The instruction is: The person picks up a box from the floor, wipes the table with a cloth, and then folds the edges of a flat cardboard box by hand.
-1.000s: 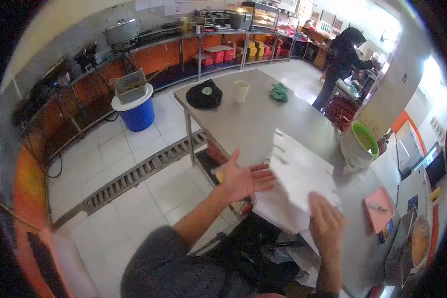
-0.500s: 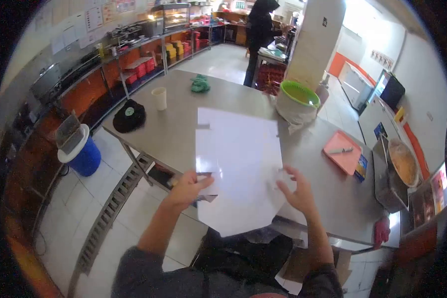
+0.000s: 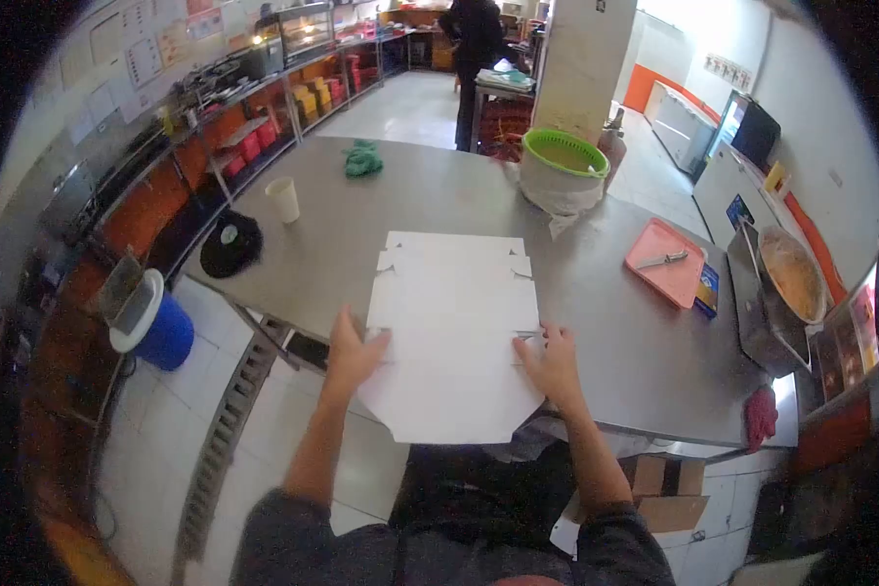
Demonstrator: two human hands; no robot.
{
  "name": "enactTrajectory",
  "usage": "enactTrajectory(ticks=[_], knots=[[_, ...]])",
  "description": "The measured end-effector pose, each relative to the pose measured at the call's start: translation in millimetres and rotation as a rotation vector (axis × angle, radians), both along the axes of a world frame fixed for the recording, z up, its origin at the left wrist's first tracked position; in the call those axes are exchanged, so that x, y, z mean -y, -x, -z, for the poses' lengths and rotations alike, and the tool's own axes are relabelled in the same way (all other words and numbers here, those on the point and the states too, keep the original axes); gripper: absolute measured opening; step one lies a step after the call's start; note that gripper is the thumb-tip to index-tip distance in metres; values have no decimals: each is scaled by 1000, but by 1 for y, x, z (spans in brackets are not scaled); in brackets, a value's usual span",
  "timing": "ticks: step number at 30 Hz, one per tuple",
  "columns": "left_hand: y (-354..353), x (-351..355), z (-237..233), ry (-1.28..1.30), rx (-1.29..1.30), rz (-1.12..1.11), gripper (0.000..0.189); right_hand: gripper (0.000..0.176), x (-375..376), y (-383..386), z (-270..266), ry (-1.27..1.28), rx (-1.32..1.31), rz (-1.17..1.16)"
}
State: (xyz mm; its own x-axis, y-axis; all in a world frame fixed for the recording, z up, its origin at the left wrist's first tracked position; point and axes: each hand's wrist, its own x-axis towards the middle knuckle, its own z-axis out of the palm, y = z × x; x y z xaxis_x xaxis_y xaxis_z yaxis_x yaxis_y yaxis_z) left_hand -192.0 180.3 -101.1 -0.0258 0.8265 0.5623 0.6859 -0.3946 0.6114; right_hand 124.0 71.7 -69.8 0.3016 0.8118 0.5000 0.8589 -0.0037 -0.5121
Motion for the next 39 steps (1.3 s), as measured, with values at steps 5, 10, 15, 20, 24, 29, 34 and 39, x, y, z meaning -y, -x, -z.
enactTrajectory(ticks=[5,10,15,20,24,29,34,39], knots=[[5,16,-38,582,337,253,39,48,8,0,-14,274,-473,-72],[1,22,-49,617,420,213,33,44,1,-1,3,216,-707,-114],[6,17,-34,533,267,211,34,44,4,9,-7,174,-590,-16],[1,21,-42,547,201,159,34,45,6,10,-10,163,-688,-12],[1,19,-41,526,178,150,33,45,1,3,-1,176,-827,-31],[-6,27,-55,516,214,151,31,37,1,7,-9,144,-929,-50],[-8,30,-67,529,207,148,30,30,2,8,-10,113,-995,-97],[-8,28,-61,468,172,123,30,27,3,12,-12,80,-1050,-113]])
